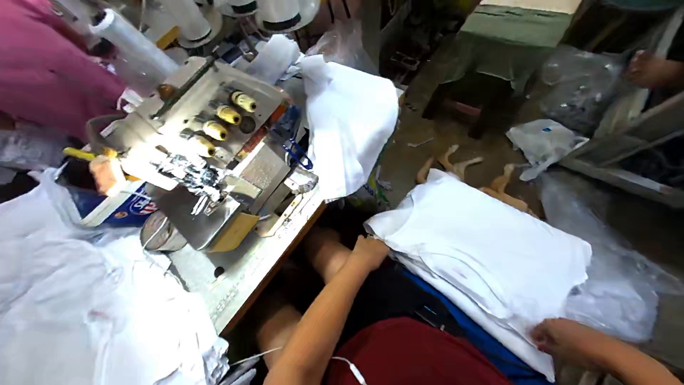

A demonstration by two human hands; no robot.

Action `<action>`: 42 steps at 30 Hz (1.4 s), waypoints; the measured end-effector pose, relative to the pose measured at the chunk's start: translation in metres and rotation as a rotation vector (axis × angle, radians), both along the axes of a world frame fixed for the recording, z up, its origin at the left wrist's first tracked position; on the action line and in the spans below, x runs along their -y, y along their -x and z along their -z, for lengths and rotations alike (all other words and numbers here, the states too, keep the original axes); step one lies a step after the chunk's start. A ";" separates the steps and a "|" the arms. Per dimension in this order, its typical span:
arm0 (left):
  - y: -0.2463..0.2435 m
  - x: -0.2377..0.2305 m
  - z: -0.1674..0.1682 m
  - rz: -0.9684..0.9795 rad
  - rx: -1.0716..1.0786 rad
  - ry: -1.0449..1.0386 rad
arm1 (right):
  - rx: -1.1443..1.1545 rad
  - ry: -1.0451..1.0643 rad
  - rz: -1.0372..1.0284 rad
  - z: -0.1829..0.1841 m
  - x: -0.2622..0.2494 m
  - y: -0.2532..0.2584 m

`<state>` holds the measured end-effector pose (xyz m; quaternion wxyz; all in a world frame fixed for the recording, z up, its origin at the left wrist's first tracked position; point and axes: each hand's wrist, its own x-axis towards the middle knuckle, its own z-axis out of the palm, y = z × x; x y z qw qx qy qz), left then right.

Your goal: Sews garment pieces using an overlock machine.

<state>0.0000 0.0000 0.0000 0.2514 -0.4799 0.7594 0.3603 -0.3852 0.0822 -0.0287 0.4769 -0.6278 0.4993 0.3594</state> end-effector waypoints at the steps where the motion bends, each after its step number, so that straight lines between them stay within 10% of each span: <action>1: -0.013 -0.006 -0.008 -0.039 -0.028 -0.009 | -0.029 0.057 -0.029 -0.011 0.015 -0.018; 10: -0.110 -0.090 -0.084 -0.488 -0.372 0.112 | 1.036 1.452 -0.294 -0.082 0.128 -0.261; 17: -0.125 -0.106 -0.083 -0.631 -0.717 0.223 | 0.964 1.603 -0.638 -0.086 0.172 -0.343; 31: -0.076 0.021 -0.094 -1.414 -1.164 0.417 | 1.231 1.468 -0.107 -0.094 0.175 -0.331; 38: -0.070 0.029 -0.089 -1.481 -1.431 0.330 | 1.413 0.358 1.053 -0.103 0.170 -0.332; 42: -0.068 0.032 -0.090 -1.475 -1.446 0.327 | 1.531 0.299 0.992 -0.093 0.164 -0.332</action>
